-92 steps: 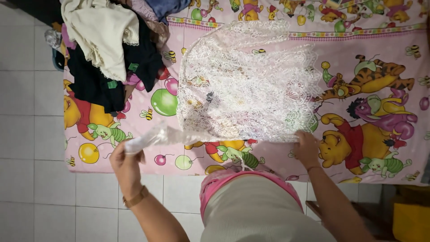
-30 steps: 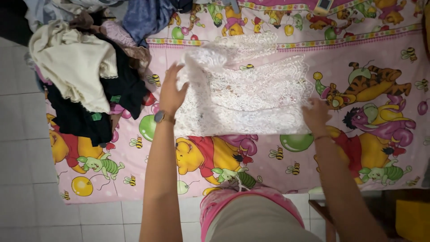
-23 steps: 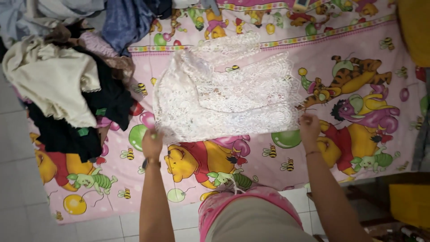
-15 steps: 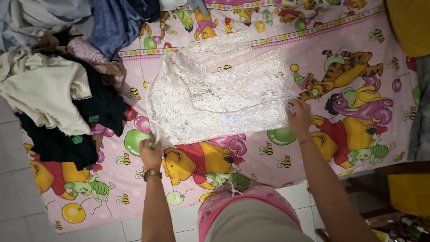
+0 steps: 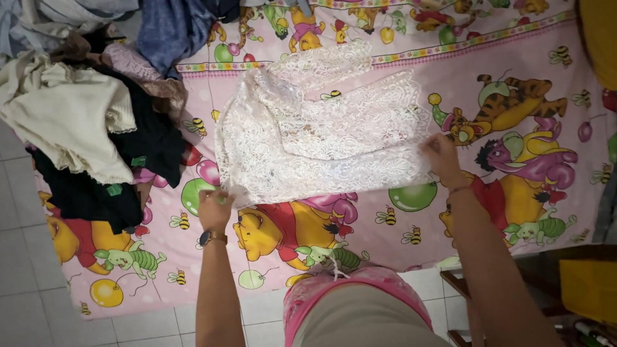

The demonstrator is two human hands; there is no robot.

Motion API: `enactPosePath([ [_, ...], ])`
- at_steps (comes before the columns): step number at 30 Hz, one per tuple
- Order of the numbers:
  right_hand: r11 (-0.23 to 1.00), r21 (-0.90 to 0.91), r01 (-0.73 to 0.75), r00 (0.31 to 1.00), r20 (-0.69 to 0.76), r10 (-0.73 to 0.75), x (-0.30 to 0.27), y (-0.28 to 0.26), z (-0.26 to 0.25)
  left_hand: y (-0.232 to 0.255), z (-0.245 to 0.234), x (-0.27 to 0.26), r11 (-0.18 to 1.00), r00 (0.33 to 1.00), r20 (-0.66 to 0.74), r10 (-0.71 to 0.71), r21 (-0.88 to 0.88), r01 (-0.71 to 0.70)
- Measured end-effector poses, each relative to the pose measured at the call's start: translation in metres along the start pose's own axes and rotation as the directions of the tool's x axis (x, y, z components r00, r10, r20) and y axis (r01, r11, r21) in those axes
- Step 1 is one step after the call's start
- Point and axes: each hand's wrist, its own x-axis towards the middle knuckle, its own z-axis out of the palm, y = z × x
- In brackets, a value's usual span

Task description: A person spreads out and folds a white lace garment into a neat square on a bed.

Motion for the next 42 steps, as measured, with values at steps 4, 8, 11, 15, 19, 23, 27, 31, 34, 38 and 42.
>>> enactPosePath([
  [4, 0.902, 0.286, -0.323, 0.945, 0.144, 0.293, -0.019, -0.006, -0.001, -0.006, 0.002, 0.003, 0.979, 0.967, -0.149, 0.206, 0.024, -0.204],
  [8, 0.958, 0.167, -0.233, 0.969, 0.123, 0.214, -0.034, -0.013, 0.002, -0.004, -0.011, -0.006, 0.850, 0.989, 0.121, 0.084, -0.526, -0.008],
  [11, 0.945, 0.267, -0.189, 0.980, 0.120, 0.162, -0.038, -0.017, 0.000, -0.022, -0.015, -0.007, 0.737, 0.950, 0.279, 0.140, -0.670, 0.089],
  [15, 0.933, 0.351, -0.079, 0.992, 0.118, 0.040, -0.046, -0.018, -0.006, -0.043, -0.016, -0.005, 0.779, 0.934, 0.328, 0.142, -0.619, 0.099],
  [19, 0.956, 0.245, -0.162, 0.984, 0.113, 0.138, -0.055, -0.038, -0.015, -0.049, -0.010, -0.002, 0.992, 0.950, 0.302, 0.077, -0.121, -0.042],
  [23, 0.971, 0.001, -0.237, 0.971, 0.041, 0.237, -0.060, -0.051, -0.012, -0.037, -0.008, -0.007, 0.984, 0.960, 0.281, 0.024, 0.162, -0.072],
  [27, 0.989, 0.058, -0.136, 0.990, -0.018, 0.137, -0.055, -0.025, 0.003, -0.031, -0.007, -0.002, 0.996, 0.958, 0.288, -0.001, 0.090, -0.026],
  [31, 0.972, 0.077, -0.224, 0.974, -0.031, 0.226, -0.062, -0.056, -0.002, -0.070, 0.023, 0.018, 0.984, 0.952, 0.306, -0.009, 0.170, -0.045],
  [34, 0.961, 0.076, -0.265, 0.964, 0.030, 0.264, -0.066, -0.047, -0.004, -0.056, 0.007, -0.001, 0.940, 0.948, 0.319, -0.004, 0.325, -0.106],
  [38, 0.962, 0.109, -0.249, 0.968, -0.002, 0.250, -0.062, -0.044, -0.001, -0.034, 0.007, -0.016, 0.870, 0.981, 0.193, 0.030, 0.479, -0.121],
  [42, 0.971, 0.163, -0.175, 0.980, -0.063, 0.187, -0.062, -0.064, 0.006, -0.016, 0.043, -0.034, 0.834, 0.988, -0.124, 0.097, 0.551, -0.013],
])
